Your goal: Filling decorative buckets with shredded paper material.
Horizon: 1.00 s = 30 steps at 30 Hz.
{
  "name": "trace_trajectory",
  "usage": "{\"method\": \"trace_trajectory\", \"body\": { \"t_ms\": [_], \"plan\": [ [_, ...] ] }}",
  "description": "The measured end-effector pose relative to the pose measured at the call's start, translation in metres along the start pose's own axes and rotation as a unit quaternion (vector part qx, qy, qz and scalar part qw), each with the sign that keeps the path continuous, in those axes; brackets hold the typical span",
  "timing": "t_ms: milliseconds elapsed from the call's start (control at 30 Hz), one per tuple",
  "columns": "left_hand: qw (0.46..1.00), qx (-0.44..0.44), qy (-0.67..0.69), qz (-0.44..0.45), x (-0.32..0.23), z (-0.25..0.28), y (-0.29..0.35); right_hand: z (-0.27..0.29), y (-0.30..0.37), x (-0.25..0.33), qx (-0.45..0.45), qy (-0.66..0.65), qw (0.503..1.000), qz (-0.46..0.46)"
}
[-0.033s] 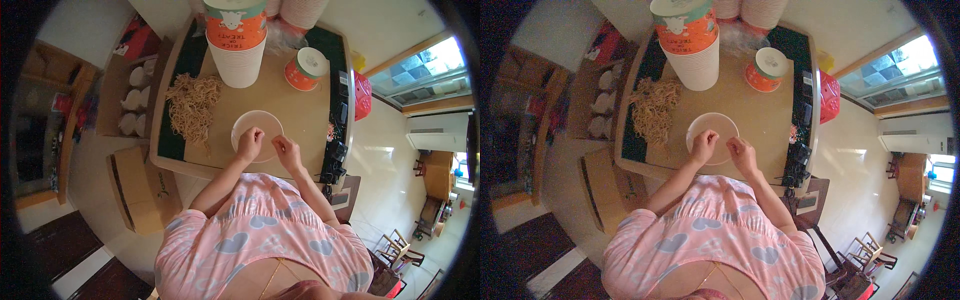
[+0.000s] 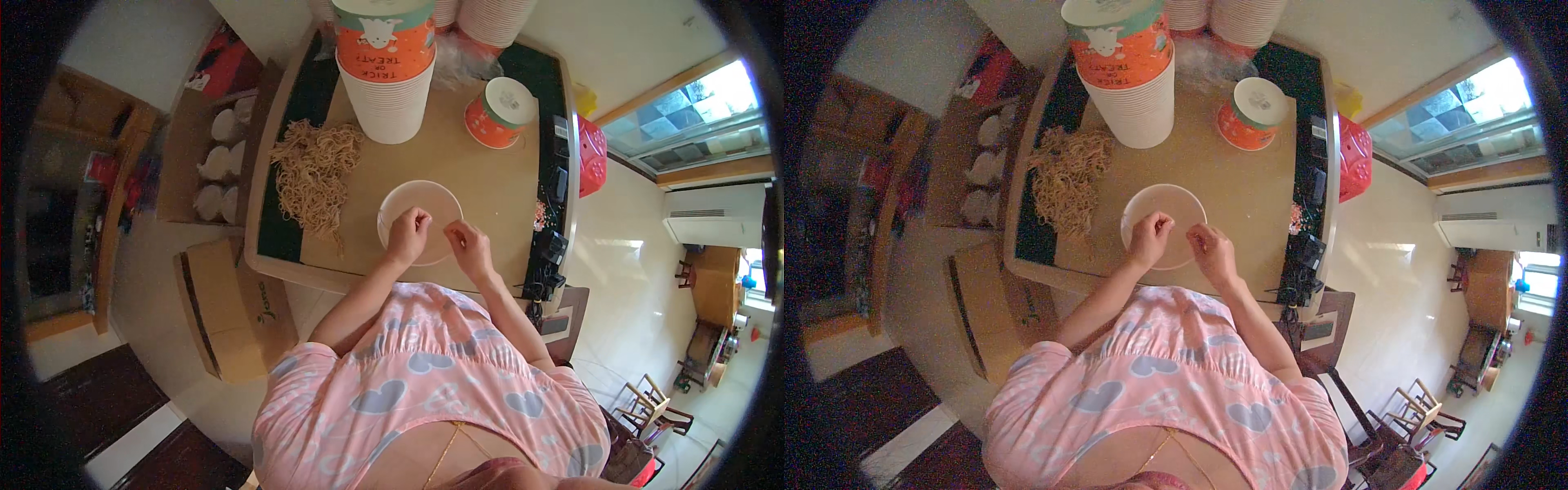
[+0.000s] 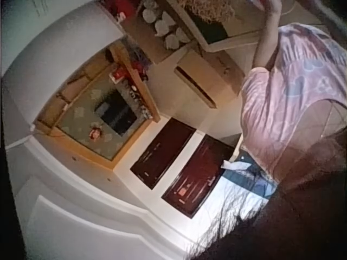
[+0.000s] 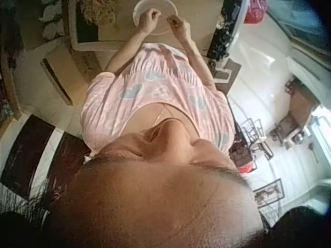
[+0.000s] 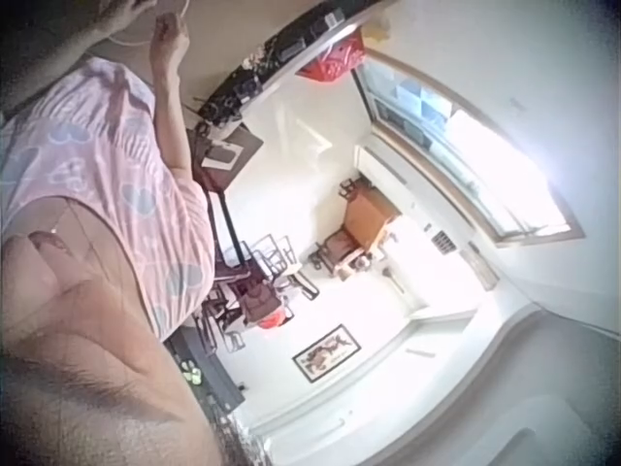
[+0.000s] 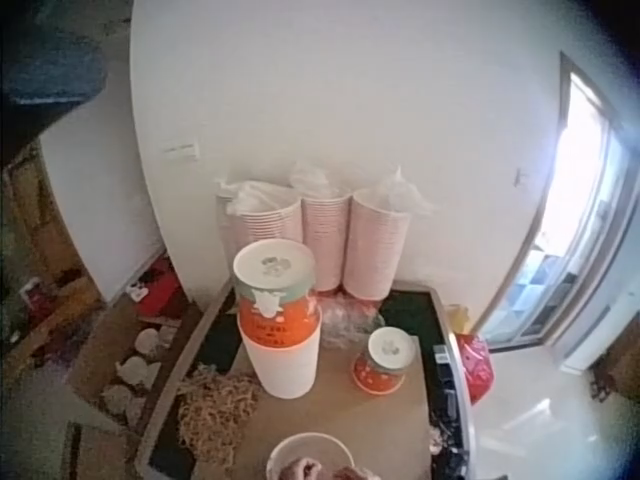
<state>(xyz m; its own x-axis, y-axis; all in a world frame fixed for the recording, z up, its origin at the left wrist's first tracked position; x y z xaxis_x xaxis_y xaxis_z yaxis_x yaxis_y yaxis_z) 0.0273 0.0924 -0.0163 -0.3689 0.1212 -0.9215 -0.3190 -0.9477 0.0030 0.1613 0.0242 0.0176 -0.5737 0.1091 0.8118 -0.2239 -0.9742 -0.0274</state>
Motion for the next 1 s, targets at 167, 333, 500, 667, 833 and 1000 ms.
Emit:
{"method": "trace_trajectory", "body": {
  "t_ms": [167,333,500,667,833,1000],
  "plan": [
    [0.998,0.013,0.068,0.003,-0.004,0.001,-0.002,-0.001,-0.002,-0.001,0.023,-0.013,0.998,-0.048],
    [0.995,0.044,0.09,0.021,-0.025,0.003,-0.004,0.01,-0.004,0.008,-0.019,-0.028,0.999,-0.014],
    [0.976,0.189,0.074,0.085,-0.037,-0.009,0.002,0.023,-0.005,-0.006,-0.089,-0.16,0.982,-0.047],
    [0.974,0.169,0.134,0.064,-0.059,-0.009,0.004,0.029,-0.001,0.007,-0.078,-0.061,0.995,0.017],
    [0.963,0.213,0.165,0.03,-0.085,-0.004,0.009,0.03,0.003,-0.012,-0.103,-0.04,0.994,0.022],
    [0.942,0.23,0.245,0.017,-0.09,0.0,0.012,0.023,0.003,-0.03,-0.086,-0.046,0.995,-0.005]
  ]
}}
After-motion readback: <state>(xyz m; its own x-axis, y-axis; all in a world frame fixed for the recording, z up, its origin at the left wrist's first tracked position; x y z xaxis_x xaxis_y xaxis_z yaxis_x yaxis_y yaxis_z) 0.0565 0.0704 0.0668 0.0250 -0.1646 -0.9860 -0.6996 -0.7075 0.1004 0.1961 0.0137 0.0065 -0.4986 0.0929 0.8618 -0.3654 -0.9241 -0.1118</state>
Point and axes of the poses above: each hand's wrist, its own y-axis away from the middle knuckle, its own z-axis out of the back of the hand, x = y × z, the point moved 9 cm from there along -y, towards the middle knuckle, and after that the axes turned 1 degree about y, right-handed, at the moved point
